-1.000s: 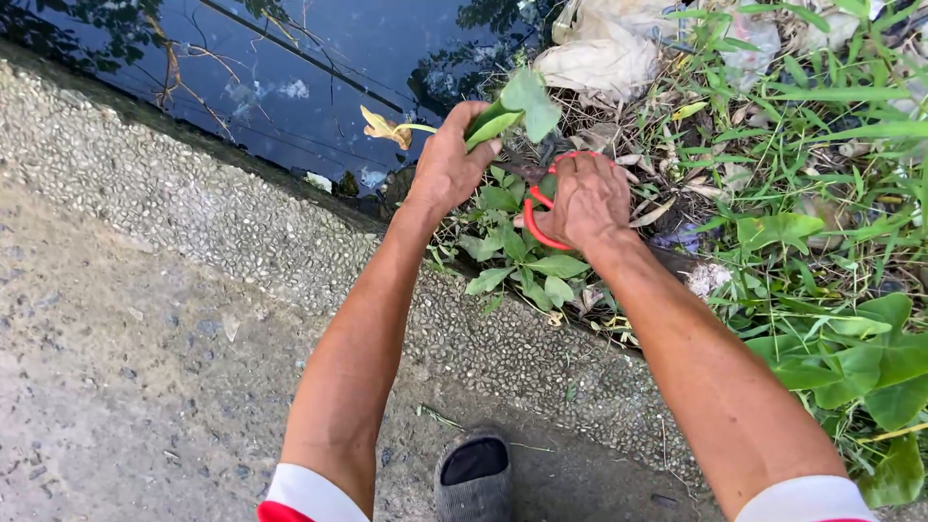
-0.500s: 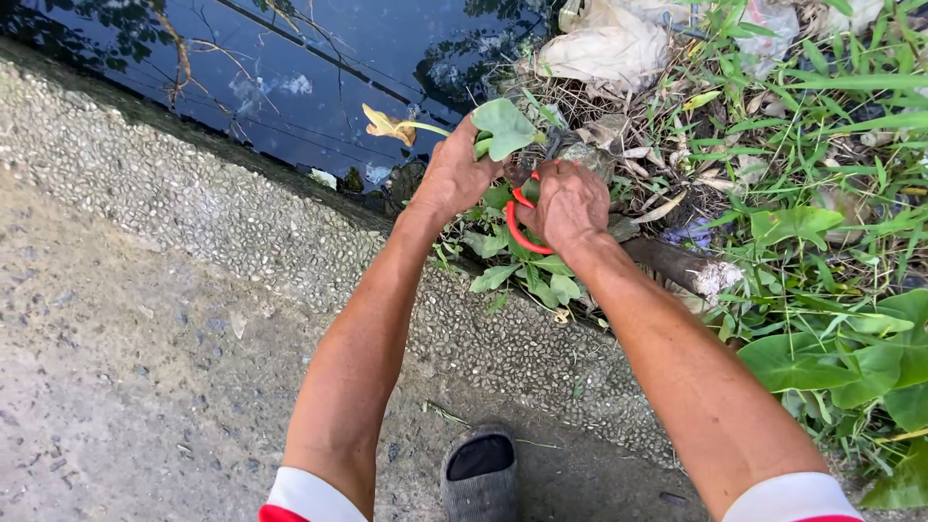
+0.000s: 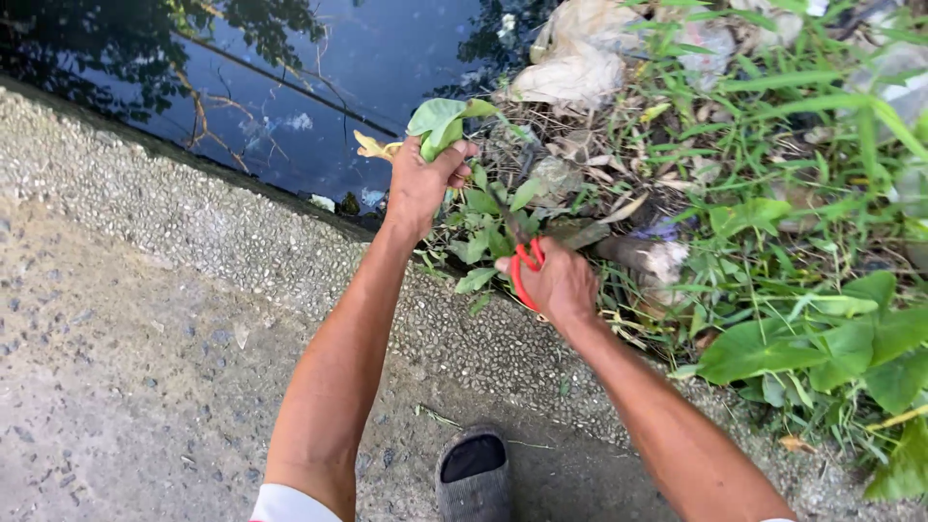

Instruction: Trimming overgrown grass and removing plastic litter from the edge of a water canal using shears.

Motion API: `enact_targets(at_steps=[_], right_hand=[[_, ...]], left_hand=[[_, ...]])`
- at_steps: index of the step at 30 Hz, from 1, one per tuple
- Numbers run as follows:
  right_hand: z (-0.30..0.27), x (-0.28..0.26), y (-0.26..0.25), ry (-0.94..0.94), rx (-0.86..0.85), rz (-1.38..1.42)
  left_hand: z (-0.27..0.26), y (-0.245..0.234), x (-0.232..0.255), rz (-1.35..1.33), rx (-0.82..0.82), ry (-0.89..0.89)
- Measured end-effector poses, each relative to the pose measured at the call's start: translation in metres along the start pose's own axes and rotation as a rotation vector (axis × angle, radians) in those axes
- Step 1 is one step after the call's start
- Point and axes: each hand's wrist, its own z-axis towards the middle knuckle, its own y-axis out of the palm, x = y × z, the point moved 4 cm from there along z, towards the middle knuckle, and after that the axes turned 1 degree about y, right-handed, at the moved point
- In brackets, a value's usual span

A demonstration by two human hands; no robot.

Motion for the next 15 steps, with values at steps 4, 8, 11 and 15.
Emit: enact_targets(at_steps=[4,8,11,15], right_hand=[[-0.048,0.030,-0.010,0.023,-0.022,0.079],[-0.094,0.068,-0.047,-0.110,0.031,0.149],[-0.124,0.110,-0.096,-0.157,0.105,0.145],[-0.158,0.184,-0.172,-0.172,0.176,-0.084]], left_hand=[[-0.025,0.049,0.022,0.148,-0.141,-0.027],[-0.063,0.125,0.053,0.194,-0.409,0.031],[-0.093,0.195,0.067,0.214,-0.523,0.040],[-0.134,0.284,0.060,0.403,-0.687,0.088]])
